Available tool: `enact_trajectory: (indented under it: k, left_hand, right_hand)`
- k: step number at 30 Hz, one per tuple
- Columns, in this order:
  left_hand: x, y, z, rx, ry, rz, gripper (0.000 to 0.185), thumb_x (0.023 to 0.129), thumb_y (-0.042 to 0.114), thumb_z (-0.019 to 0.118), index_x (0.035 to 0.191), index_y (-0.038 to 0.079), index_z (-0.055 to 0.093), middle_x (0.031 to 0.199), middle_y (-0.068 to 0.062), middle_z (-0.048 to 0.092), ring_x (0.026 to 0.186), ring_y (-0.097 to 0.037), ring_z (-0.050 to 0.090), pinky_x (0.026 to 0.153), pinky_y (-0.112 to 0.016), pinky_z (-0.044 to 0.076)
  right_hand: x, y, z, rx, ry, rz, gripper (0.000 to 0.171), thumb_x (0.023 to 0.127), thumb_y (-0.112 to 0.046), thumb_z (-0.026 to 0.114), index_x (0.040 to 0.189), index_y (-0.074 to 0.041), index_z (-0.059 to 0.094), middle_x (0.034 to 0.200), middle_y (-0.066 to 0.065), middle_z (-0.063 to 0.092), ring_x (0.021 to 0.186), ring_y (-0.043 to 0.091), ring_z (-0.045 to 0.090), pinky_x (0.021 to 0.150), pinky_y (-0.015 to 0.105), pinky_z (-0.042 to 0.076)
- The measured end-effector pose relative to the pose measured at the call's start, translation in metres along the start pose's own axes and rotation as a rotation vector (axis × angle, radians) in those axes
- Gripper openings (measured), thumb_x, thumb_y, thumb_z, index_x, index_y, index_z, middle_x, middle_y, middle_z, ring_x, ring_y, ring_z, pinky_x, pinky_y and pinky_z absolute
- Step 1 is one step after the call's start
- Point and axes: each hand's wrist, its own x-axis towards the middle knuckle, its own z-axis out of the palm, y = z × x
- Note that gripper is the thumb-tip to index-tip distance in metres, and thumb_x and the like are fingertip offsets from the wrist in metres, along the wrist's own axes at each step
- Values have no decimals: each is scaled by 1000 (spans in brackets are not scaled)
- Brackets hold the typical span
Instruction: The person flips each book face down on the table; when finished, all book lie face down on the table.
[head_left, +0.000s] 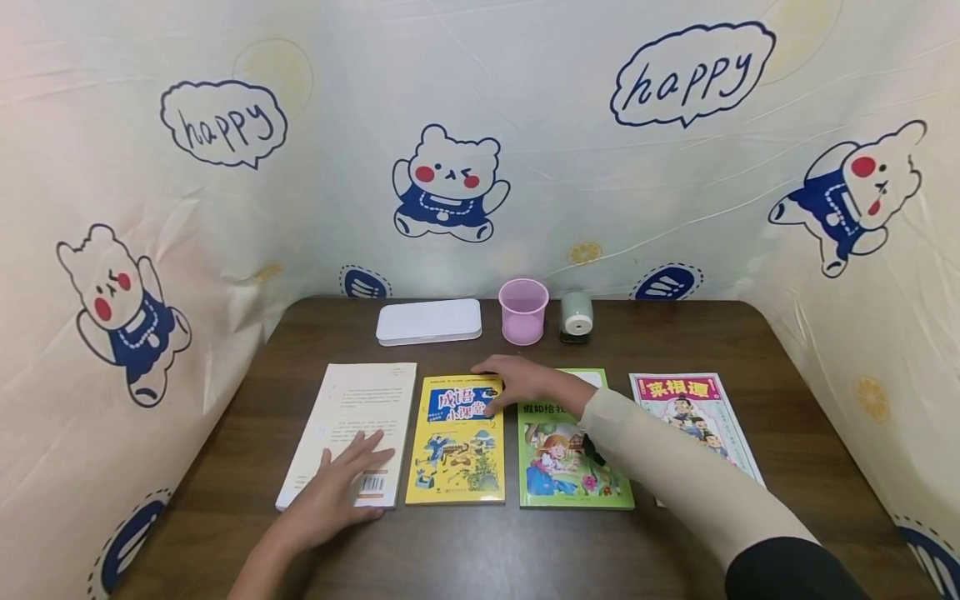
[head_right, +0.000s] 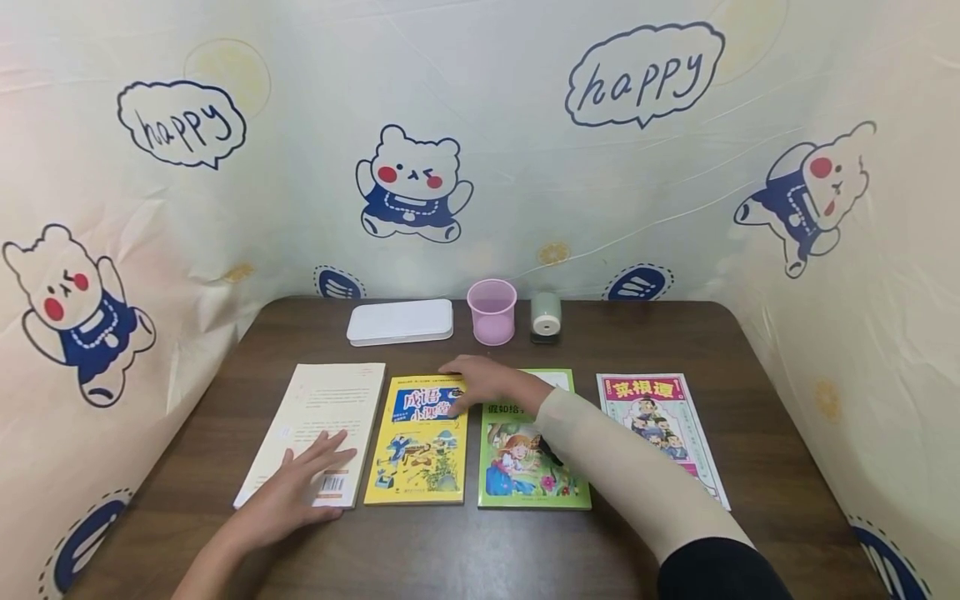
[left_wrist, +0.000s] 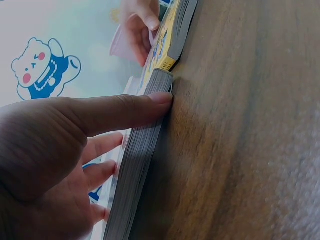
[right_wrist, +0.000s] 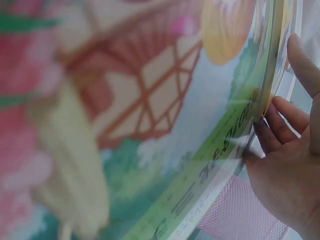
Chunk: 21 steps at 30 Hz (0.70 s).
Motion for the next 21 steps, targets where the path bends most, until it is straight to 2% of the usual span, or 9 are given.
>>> enact_trajectory:
  k: [8, 21]
  left_hand:
    - [0, -1, 0, -1, -1, 1, 79, 71, 21, 96, 143, 23, 63, 164, -8, 40, 156, -41, 21, 116, -79, 5]
    - [0, 2, -1, 6, 0, -1, 81, 71, 22, 96, 144, 22, 62, 164, -9, 40, 155, -43, 21, 115, -80, 4]
  right_hand:
    - [-9, 8, -2, -9, 23, 33, 81, 85, -44, 85, 152, -16, 51, 144, 3, 55, 129, 19, 51, 114, 40, 43]
    - [-12, 19, 3, 7, 100, 45, 65, 86, -40, 85, 142, -17, 62, 138, 3, 59, 131, 24, 48, 114, 43, 42]
